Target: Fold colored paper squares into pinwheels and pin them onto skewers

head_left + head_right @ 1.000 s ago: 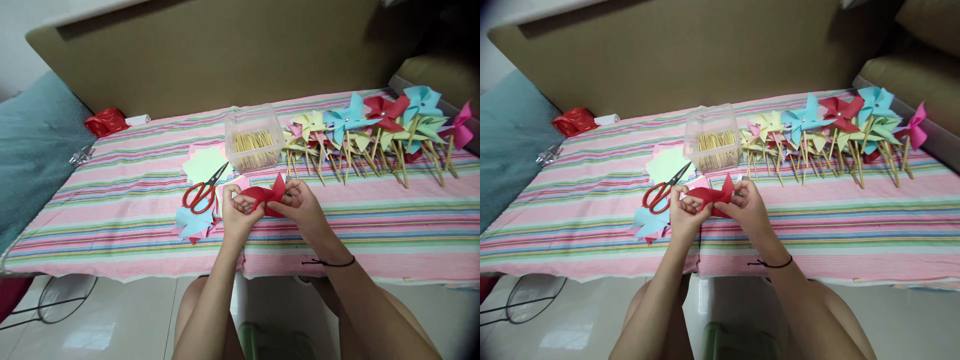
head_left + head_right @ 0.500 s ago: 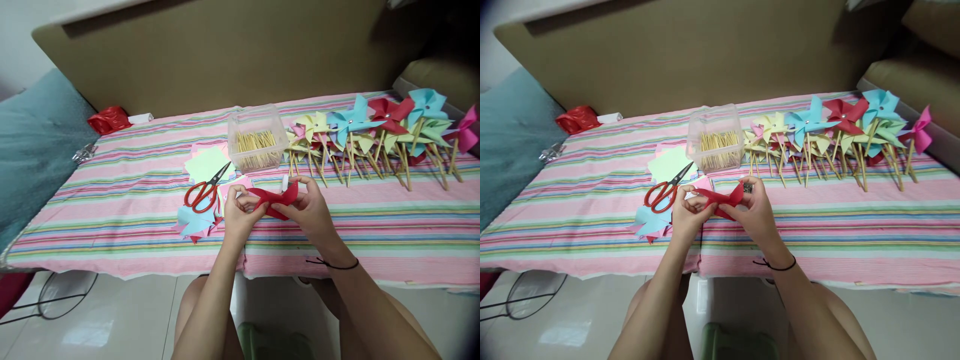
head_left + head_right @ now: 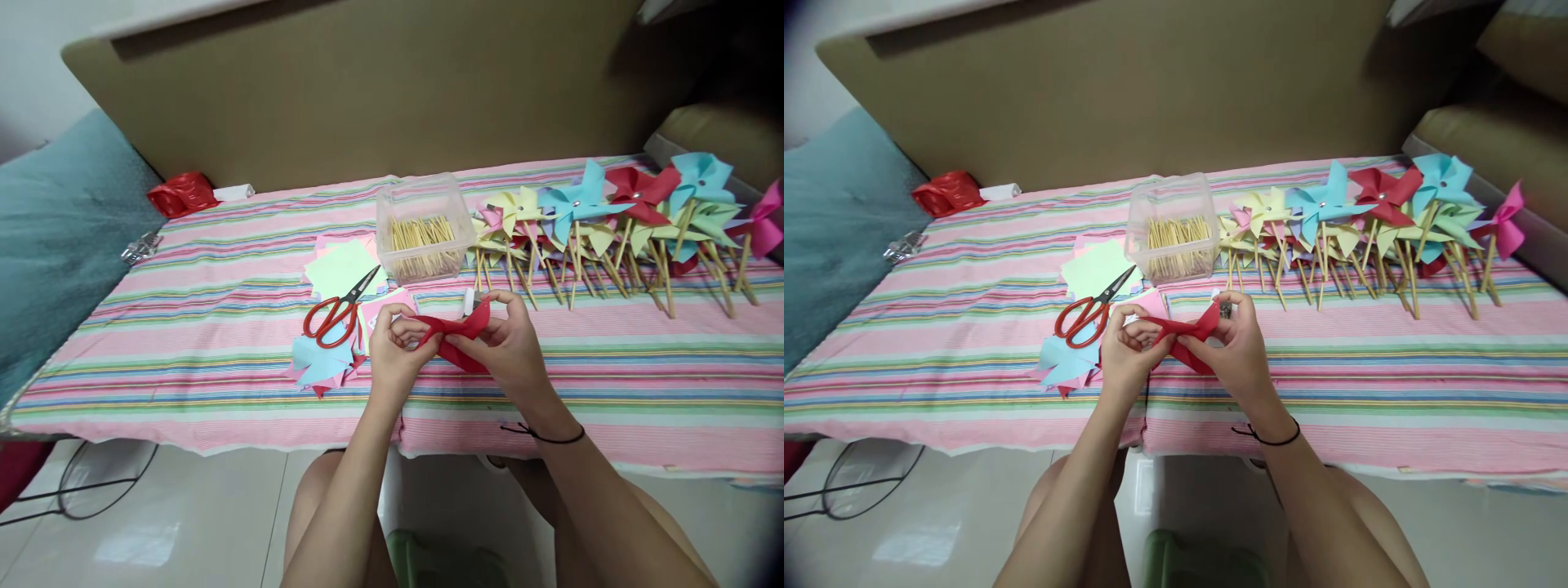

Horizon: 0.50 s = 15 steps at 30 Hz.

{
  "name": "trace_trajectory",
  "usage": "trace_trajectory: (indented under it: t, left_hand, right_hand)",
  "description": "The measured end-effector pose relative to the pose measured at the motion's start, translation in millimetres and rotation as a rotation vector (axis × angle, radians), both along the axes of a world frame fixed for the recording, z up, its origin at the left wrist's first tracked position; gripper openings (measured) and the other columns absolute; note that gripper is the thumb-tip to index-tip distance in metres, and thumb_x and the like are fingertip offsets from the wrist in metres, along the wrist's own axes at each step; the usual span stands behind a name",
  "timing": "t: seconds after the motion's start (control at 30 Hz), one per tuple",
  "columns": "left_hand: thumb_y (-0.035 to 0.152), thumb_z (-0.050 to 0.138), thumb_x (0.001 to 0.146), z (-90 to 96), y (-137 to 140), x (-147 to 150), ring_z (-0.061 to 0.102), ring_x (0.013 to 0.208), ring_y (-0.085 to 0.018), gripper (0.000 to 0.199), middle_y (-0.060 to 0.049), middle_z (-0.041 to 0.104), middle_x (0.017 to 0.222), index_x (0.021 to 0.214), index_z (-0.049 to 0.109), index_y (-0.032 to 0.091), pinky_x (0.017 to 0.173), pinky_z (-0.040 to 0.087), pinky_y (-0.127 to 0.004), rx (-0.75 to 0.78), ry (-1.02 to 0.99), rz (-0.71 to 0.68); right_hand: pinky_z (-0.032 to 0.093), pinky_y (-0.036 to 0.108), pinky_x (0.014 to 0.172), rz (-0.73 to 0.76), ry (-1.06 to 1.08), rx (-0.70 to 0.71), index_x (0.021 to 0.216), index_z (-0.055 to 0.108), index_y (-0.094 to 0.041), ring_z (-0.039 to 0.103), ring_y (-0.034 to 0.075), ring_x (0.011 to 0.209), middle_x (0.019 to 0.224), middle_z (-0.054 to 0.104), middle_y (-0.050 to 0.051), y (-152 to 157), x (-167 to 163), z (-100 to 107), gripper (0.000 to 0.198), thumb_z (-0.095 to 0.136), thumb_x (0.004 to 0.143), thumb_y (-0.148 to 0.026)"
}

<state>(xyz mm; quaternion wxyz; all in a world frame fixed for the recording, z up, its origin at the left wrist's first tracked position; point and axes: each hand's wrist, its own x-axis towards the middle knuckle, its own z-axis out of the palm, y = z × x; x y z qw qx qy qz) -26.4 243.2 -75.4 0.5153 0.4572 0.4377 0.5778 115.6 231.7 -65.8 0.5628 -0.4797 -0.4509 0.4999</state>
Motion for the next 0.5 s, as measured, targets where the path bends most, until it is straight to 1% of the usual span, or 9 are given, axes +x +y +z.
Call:
trace_trajectory:
  t: [0.13,0.33,0.5]
  left_hand:
    - [0.008,0.072,0.059,-2.2,-1.0,0.9,0.065,0.059,-0.011,0.042,0.005,0.069,0.064,0.084,0.042,0.023,0.059,0.05,-0.022,0.028,0.019,-0.005]
    - [0.004,0.071,0.056,-1.8,-1.3,2.6,0.063,0.056,-0.01,0.043,0.007,0.068,0.062,0.079,0.04,0.023,0.06,0.049,-0.021,0.053,0.037,0.023]
    - [0.005,0.072,0.055,-1.0,-1.1,3.4,0.063,0.056,-0.01,0.043,0.006,0.067,0.061,0.078,0.04,0.022,0.06,0.049,-0.021,0.049,0.033,0.025]
  right_hand:
    - [0.058,0.037,0.067,0.004,-0.007,0.0,0.099,0.038,-0.027,0.07,0.02,0.067,0.068,0.068,-0.004,0.3,-0.5,0.2,0.063,0.084,0.057,-0.036]
    - [0.059,0.036,0.067,0.017,0.034,-0.001,0.099,0.038,-0.026,0.07,0.02,0.068,0.069,0.07,-0.003,1.6,1.3,-4.4,0.065,0.086,0.055,-0.035]
    - [0.059,0.035,0.062,0.009,0.022,-0.026,0.098,0.039,-0.027,0.07,0.02,0.064,0.067,0.069,-0.004,2.2,3.5,-4.1,0.066,0.087,0.052,-0.036]
